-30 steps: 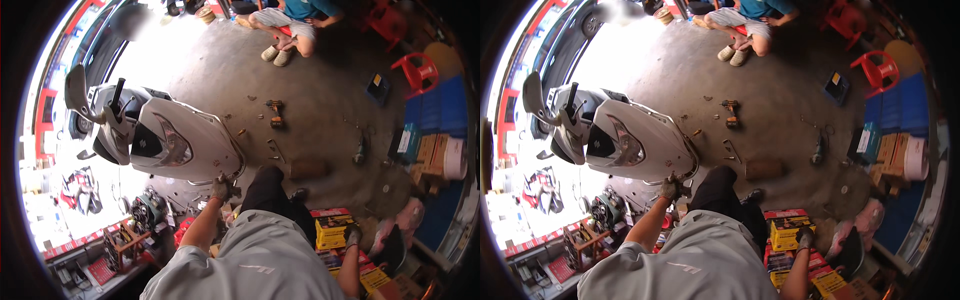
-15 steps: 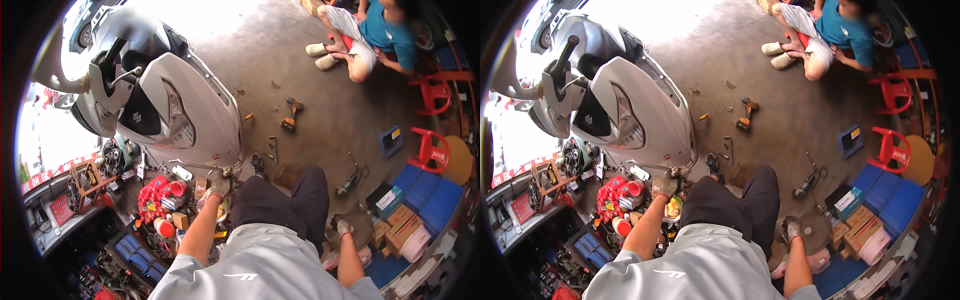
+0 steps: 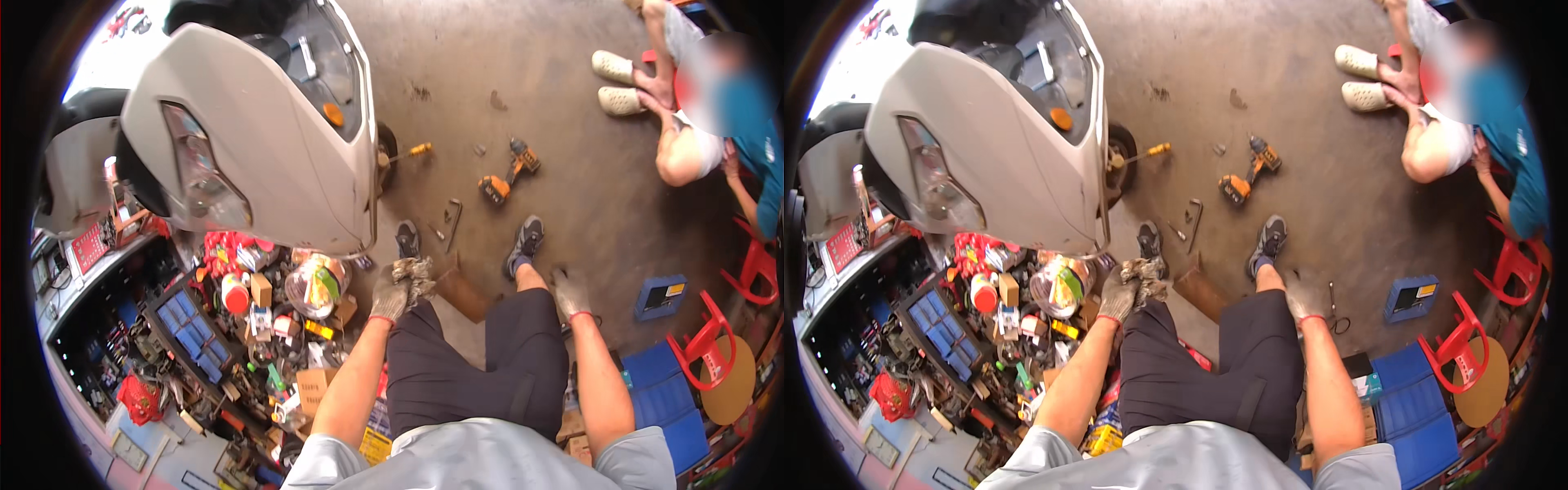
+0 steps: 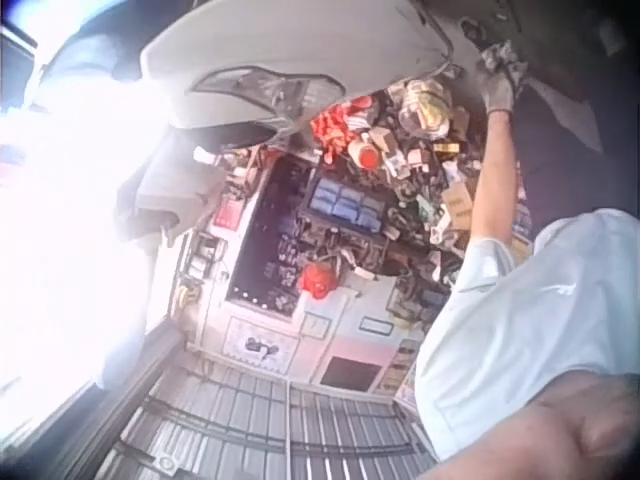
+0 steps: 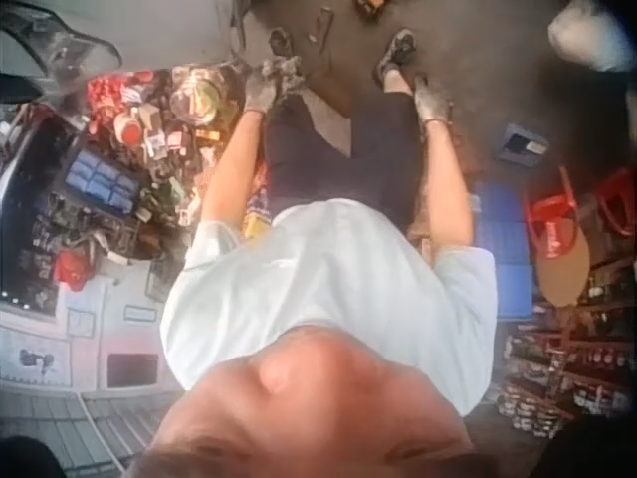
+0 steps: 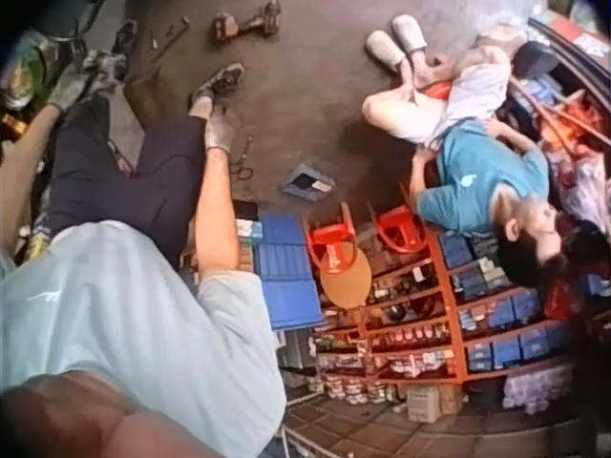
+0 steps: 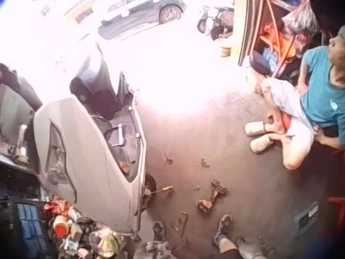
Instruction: Using a screwdriver and air compressor hose to service or repair a scooter's wheel and internal components.
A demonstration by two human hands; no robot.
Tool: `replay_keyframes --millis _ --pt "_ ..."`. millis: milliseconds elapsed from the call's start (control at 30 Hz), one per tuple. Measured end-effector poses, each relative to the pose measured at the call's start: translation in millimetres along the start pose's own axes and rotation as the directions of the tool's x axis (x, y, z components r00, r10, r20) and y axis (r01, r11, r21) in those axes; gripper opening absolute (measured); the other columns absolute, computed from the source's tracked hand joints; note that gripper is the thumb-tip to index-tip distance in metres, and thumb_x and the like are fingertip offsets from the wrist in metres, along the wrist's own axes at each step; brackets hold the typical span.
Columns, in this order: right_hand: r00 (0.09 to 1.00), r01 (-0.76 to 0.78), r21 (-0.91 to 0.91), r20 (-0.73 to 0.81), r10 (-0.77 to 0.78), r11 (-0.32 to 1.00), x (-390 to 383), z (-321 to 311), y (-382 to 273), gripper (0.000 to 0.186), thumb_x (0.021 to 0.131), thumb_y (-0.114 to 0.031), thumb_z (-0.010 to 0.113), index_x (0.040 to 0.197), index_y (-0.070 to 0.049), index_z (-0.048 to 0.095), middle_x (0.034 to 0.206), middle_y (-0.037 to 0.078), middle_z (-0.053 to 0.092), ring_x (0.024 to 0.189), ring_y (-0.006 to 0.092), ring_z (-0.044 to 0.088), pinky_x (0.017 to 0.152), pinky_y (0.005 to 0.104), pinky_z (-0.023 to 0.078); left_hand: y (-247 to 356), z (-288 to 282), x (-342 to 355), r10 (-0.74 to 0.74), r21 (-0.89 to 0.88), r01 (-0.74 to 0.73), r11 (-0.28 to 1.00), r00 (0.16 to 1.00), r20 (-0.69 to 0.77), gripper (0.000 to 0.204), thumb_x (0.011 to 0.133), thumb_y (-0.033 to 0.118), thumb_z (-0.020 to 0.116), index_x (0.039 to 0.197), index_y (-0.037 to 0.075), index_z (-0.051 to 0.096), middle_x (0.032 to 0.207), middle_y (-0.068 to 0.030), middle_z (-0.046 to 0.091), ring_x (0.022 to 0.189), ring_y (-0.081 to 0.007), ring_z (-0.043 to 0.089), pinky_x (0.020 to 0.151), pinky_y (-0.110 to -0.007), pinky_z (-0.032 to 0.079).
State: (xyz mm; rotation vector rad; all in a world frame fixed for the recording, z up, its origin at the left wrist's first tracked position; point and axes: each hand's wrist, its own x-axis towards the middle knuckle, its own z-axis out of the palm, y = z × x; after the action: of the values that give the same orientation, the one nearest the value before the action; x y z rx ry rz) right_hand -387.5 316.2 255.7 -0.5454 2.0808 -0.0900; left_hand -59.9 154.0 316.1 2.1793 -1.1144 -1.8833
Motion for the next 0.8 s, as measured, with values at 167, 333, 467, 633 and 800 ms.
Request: replay_keyframes --millis 167,333,467,633,800 --pt "0.923 0.054 0.297 0.349 -0.161 0.953 -26 49 -54 0.035 0.088 -0.024 0.053 0.114 -0.003 0.063 0.111 0.02 0.064 0.107 0.0326 0.061 0.091 0.0392 0.046 -25 60 -13 -0.209 -0.133 0.22 0.966 0.973 0.093 0.037 0.081 -0.015 0.039 0.112 -0.001 0.054 0.09 -0.009 0.06 0.075 -0.0208 0.061 0.064 -0.031 0.053" --pt "0.886 -0.037 0.308 0.451 -0.111 0.951 -62 68 -85 0.045 0.093 -0.029 0.056 0.128 -0.001 0.054 0.115 0.019 0.064 0.111 0.0321 0.06 0.095 0.0368 0.045 -36 63 -44 -0.269 -0.08 0.296 0.952 0.932 0.244 0.039 0.085 0.004 0.052 0.123 0.0 0.053 0.1 -0.0078 0.065 0.089 -0.0138 0.062 0.077 -0.028 0.051" --pt "0.677 -0.539 0.646 0.714 -0.177 0.54 -95 86 -93 0.037 0.096 -0.032 0.055 0.123 -0.007 0.058 0.101 0.008 0.065 0.095 0.0164 0.062 0.083 0.0281 0.048 -19 67 -73 -0.114 0.031 0.11 0.993 0.982 0.149 0.035 0.087 0.012 0.056 0.12 0.001 0.055 0.098 -0.0119 0.066 0.087 -0.0195 0.064 0.076 -0.033 0.051" --pt "0.794 -0.446 0.748 0.584 -0.168 0.491 -122 106 -114 0.023 0.096 -0.028 0.059 0.103 -0.006 0.06 0.086 -0.001 0.06 0.076 0.0077 0.056 0.069 0.025 0.047 -1 62 -117 0.387 0.673 -0.381 0.634 0.91 0.151 0.03 0.083 0.02 0.056 0.106 0.002 0.063 0.098 -0.0222 0.066 0.092 -0.039 0.064 0.082 -0.047 0.051" --pt "0.701 -0.404 0.652 0.672 -0.241 0.642 -129 95 -127 0.014 0.099 -0.018 0.053 0.085 -0.013 0.052 0.071 -0.003 0.047 0.058 0.0083 0.045 0.048 0.023 0.035 -28 25 -145 0.277 0.087 -0.286 0.954 0.955 0.102 0.051 0.085 0.021 0.062 0.131 0.005 0.048 0.133 -0.0226 0.05 0.119 -0.0383 0.053 0.101 -0.041 0.043"
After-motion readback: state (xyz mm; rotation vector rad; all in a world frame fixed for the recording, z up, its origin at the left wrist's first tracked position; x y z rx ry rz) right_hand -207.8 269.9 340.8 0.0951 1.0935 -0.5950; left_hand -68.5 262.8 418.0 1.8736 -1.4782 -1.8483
